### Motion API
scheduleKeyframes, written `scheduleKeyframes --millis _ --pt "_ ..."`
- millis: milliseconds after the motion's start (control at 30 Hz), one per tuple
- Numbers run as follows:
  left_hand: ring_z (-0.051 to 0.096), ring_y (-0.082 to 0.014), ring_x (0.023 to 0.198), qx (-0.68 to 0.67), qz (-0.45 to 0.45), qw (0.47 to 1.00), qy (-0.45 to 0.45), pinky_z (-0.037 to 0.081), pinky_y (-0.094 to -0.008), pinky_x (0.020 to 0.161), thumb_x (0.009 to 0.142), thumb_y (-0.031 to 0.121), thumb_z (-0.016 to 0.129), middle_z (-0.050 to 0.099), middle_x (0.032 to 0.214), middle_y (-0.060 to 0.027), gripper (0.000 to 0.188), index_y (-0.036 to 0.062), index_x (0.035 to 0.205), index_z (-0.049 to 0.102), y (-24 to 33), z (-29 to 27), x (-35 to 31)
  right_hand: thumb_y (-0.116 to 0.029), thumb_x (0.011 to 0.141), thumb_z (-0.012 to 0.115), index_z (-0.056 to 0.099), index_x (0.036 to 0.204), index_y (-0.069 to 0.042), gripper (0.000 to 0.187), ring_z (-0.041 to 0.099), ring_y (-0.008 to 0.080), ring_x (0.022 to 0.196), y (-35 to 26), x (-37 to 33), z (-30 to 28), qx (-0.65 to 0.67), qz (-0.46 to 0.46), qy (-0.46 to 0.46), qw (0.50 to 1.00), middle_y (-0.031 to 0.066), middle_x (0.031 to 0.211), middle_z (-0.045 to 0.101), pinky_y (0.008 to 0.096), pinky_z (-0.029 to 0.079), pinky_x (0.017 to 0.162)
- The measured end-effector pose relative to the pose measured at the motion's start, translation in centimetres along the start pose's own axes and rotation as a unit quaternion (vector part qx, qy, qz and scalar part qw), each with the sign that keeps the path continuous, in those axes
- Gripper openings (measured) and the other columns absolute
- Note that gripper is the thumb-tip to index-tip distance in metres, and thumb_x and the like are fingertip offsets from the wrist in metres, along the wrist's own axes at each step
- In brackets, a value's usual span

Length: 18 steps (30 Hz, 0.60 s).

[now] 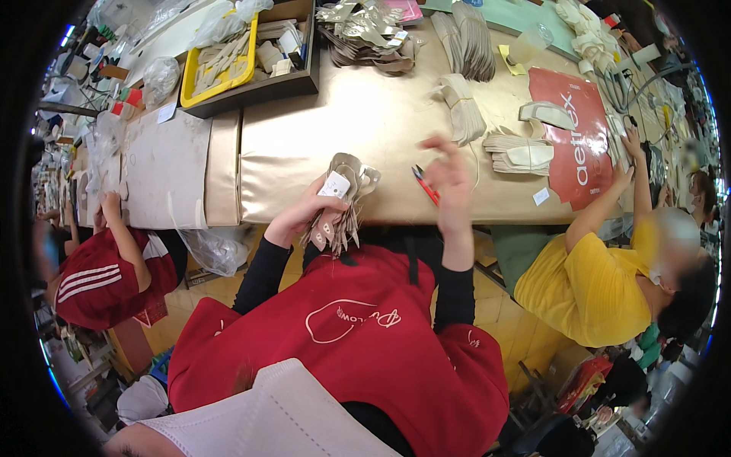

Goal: The person trims the edges of small fabric pieces using a red utility knife. They handle the pieces one at a time, cut along the edges, and stack the trimmed pieces on the table.

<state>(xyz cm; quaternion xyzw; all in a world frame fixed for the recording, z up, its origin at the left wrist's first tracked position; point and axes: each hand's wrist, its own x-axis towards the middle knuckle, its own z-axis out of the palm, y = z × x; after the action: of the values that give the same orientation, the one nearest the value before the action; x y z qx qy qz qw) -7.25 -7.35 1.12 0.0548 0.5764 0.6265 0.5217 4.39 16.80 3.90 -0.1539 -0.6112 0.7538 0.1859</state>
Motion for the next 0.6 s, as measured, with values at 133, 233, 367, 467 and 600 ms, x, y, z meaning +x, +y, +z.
scheduleKeyframes --millis 133,233,367,467,600 --pt "0.059 -0.0161 0.106 -0.011 0.016 1.000 -0.003 0.049 -0.0305 0.092 0.077 0.009 0.074 0.058 0.118 -0.0077 0.068 0.0020 0.138 0.045 0.2 0.4 0.3 -0.010 0.080 0.078 0.070 0.114 -0.005 0.035 0.042 0.0064 0.070 3.1 -1.1 5.3 -0.260 -0.041 -0.123 0.957 0.0053 0.128 0.052 0.0219 0.039 0.064" --pt "0.060 -0.0159 0.105 -0.035 0.016 0.999 0.015 0.050 -0.0298 0.090 0.077 0.009 0.076 0.059 0.117 -0.0077 0.067 0.0017 0.136 0.046 0.0 0.7 0.2 -0.009 0.078 0.078 0.071 0.109 -0.005 0.032 0.043 0.0086 0.069 4.0 -1.3 7.4 -0.299 -0.123 -0.064 0.944 0.0064 0.124 0.056 0.0233 0.040 0.063" --pt "0.061 -0.0155 0.104 -0.046 0.022 0.998 0.021 0.050 -0.0301 0.090 0.076 0.008 0.079 0.060 0.114 -0.0072 0.068 0.0012 0.134 0.046 -0.3 0.4 0.1 -0.008 0.078 0.078 0.071 0.099 -0.002 0.023 0.047 0.0106 0.067 3.6 -1.3 7.8 -0.292 -0.135 -0.061 0.945 0.0082 0.119 0.058 0.0252 0.043 0.064" --pt "0.060 -0.0155 0.108 -0.060 0.026 0.998 -0.008 0.050 -0.0313 0.093 0.074 0.011 0.084 0.059 0.121 -0.0074 0.076 0.0025 0.138 0.043 -0.3 0.0 0.1 -0.007 0.083 0.076 0.070 0.095 0.001 0.016 0.049 0.0083 0.065 3.1 -1.5 7.6 -0.207 -0.075 -0.041 0.975 0.0065 0.110 0.062 0.0237 0.044 0.064" --pt "0.060 -0.0128 0.101 -0.078 0.026 0.996 -0.024 0.051 -0.0282 0.086 0.074 0.011 0.085 0.062 0.115 -0.0051 0.074 0.0030 0.137 0.046 -0.5 -0.2 -0.6 -0.006 0.090 0.071 0.068 0.091 0.004 0.010 0.048 0.0029 0.065 2.6 -1.4 6.5 -0.056 0.078 0.019 0.995 0.0001 0.089 0.066 0.0203 0.042 0.061"
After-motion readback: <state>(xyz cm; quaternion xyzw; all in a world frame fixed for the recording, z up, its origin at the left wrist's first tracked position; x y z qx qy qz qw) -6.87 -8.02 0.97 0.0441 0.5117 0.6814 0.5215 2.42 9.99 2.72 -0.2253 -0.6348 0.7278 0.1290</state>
